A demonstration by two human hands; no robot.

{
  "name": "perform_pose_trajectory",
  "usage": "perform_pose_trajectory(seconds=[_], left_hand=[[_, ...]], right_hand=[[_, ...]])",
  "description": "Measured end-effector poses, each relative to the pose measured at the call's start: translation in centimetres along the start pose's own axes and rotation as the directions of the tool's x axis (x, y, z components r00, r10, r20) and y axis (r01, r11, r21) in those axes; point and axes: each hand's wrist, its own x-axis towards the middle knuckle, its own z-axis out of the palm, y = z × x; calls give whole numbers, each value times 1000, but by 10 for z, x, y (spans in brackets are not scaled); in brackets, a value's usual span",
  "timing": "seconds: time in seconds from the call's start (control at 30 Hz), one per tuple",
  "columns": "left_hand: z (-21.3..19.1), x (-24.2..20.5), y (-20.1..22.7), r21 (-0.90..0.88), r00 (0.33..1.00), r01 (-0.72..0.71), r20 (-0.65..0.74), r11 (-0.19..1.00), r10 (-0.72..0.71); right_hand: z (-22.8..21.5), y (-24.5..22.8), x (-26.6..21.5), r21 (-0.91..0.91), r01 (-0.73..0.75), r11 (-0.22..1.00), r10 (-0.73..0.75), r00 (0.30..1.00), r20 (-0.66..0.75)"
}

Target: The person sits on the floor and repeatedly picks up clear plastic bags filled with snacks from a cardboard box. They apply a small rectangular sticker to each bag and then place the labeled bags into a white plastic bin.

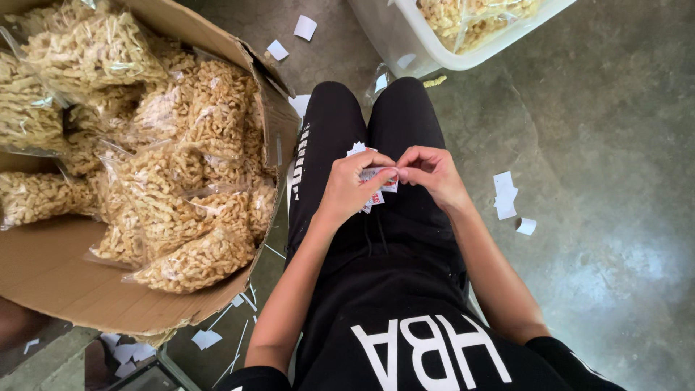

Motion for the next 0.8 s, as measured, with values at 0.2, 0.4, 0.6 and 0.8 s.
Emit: perform_pose_trajectory(seconds=[0.2, 0.4, 0.6, 0.8], left_hand=[[-2, -7, 2, -32, 993, 83, 88, 996, -80], [11, -13, 5, 332, 996, -72, -19, 940, 83], [-3, -5, 10, 542, 851, -485, 111, 686, 514], [-10, 6, 17, 454, 793, -603, 256, 656, 552]], right_hand=[[4, -18, -2, -261, 19, 965, -6, 999, 50], [28, -23, -9, -762, 178, 623, -288, 958, -12], [0, -16, -2, -187, -110, 976, 111, 994, -3], [-23, -10, -9, 245, -230, 942, 178, 960, 216]])
